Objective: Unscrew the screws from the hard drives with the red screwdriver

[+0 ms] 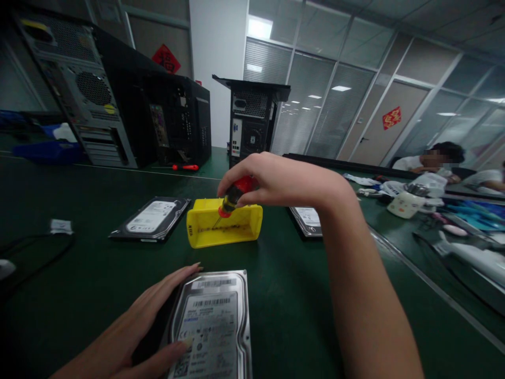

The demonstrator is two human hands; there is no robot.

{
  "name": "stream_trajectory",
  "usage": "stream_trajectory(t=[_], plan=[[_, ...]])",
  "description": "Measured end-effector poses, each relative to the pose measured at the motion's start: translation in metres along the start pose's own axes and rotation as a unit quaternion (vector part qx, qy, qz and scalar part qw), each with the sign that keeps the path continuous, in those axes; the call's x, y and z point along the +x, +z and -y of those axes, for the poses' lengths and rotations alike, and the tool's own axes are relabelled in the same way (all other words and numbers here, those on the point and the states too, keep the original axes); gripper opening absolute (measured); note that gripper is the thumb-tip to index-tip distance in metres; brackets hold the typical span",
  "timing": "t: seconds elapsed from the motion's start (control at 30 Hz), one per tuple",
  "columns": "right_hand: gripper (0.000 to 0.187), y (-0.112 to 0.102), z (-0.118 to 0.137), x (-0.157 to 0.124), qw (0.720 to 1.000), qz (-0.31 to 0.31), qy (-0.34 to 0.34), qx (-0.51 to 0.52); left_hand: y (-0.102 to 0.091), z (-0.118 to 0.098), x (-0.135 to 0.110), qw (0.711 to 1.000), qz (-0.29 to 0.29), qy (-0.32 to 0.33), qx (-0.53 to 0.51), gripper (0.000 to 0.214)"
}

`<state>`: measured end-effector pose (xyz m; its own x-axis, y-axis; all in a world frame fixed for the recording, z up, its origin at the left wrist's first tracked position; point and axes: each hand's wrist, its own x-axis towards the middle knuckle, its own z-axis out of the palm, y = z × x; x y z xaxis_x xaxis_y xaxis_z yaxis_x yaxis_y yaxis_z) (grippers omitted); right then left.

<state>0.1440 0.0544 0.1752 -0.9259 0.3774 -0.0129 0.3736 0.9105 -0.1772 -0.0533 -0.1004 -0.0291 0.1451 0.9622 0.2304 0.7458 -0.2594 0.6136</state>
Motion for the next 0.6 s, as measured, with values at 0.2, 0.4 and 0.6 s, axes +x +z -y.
stream_trajectory(t=[0.2, 0.4, 0.6], plan=[[0.033, -0.003, 0.000, -0.005, 1.000, -0.003, 0.007, 0.002, -0.004, 0.002, 0.001, 0.999, 0.050, 0.008, 0.021, 0.071], [0.033, -0.006, 0.001, -0.008, 1.000, -0.008, 0.009, -0.005, -0.005, 0.004, 0.002, 0.998, 0.059, 0.004, 0.018, 0.071], [0.036, -0.009, -0.004, -0.016, 0.999, -0.033, -0.004, 0.027, -0.006, 0.002, 0.002, 0.993, 0.085, -0.059, -0.053, 0.071]])
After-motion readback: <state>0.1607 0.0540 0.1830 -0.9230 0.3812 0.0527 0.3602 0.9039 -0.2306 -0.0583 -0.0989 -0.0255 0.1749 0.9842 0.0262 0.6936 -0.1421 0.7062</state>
